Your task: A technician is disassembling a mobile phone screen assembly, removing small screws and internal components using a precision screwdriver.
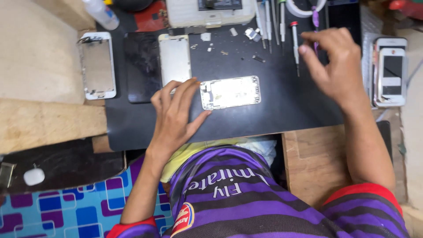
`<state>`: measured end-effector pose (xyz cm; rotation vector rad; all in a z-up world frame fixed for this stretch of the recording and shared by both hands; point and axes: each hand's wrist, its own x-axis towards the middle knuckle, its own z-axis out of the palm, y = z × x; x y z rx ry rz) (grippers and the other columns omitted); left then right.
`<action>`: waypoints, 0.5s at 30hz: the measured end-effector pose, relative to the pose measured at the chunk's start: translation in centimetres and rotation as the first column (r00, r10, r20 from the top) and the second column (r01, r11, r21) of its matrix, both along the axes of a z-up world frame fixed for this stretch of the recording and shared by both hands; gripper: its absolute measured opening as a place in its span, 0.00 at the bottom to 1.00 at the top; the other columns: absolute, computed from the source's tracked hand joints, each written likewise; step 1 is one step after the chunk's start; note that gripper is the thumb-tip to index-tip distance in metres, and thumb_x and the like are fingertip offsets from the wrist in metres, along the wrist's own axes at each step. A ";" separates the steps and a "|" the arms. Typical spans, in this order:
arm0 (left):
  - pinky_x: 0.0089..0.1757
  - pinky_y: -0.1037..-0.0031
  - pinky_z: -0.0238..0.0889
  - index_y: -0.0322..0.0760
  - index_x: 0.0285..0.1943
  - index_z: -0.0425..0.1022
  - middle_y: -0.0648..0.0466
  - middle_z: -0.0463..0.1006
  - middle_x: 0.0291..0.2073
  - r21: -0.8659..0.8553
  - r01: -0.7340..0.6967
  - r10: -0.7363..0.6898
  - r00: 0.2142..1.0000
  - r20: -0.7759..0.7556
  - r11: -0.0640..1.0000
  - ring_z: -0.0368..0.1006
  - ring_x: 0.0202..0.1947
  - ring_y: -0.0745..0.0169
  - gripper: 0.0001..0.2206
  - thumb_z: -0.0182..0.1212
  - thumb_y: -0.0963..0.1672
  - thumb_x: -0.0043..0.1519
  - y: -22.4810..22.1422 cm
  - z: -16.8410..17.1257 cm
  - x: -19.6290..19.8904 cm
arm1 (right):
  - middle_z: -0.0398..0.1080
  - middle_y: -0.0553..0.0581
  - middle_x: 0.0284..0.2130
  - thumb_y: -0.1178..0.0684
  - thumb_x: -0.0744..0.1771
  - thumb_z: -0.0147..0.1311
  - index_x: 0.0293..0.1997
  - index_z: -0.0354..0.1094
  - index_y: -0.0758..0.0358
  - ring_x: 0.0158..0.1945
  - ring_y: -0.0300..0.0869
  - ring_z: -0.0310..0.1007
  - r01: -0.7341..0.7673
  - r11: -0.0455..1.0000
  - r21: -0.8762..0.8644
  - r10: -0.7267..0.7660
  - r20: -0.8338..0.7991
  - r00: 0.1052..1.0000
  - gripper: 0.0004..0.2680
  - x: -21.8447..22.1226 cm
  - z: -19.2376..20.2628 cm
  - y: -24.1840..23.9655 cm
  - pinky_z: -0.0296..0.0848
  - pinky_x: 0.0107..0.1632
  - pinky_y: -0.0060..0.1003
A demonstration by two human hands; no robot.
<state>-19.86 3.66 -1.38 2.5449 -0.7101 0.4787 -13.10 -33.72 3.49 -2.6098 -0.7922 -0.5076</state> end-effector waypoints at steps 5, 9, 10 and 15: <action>0.54 0.62 0.46 0.35 0.65 0.71 0.52 0.75 0.61 -0.010 -0.006 0.007 0.999 0.053 1.000 0.65 0.59 0.49 0.23 0.66 0.52 0.67 -0.6 -1.1 0.1 | 0.75 0.58 0.33 0.60 0.72 0.64 0.51 0.78 0.70 0.34 0.44 0.72 0.223 0.975 -0.008 -0.221 -0.179 0.959 0.05 1.2 -1.6 -2.2 0.68 0.43 0.40; 0.54 0.62 0.46 0.35 0.64 0.71 0.53 0.77 0.58 -0.027 -0.018 0.019 0.998 0.059 0.999 0.65 0.59 0.48 0.23 0.66 0.52 0.67 -0.3 -1.3 -0.1 | 0.76 0.56 0.25 0.54 0.70 0.67 0.44 0.77 0.70 0.30 0.40 0.76 0.346 0.938 -0.014 -0.332 -0.321 0.887 0.08 2.1 -2.9 -0.1 0.72 0.40 0.35; 0.54 0.62 0.46 0.35 0.64 0.71 0.53 0.77 0.58 -0.020 -0.031 0.032 0.998 0.052 0.999 0.65 0.59 0.48 0.23 0.66 0.52 0.67 -0.3 -1.3 0.0 | 0.76 0.56 0.25 0.54 0.70 0.67 0.44 0.77 0.70 0.30 0.40 0.76 0.334 0.943 -0.010 -0.318 -0.330 0.889 0.08 2.4 -3.8 -0.7 0.72 0.40 0.35; 0.54 0.62 0.46 0.36 0.63 0.70 0.52 0.76 0.54 -0.026 -0.006 0.008 0.997 0.083 1.000 0.65 0.59 0.50 0.23 0.67 0.52 0.67 0.1 -1.4 0.0 | 0.76 0.55 0.27 0.55 0.70 0.67 0.40 0.77 0.64 0.32 0.39 0.76 0.375 0.927 -0.020 -0.363 -0.309 0.879 0.05 4.0 -6.3 -1.9 0.69 0.41 0.34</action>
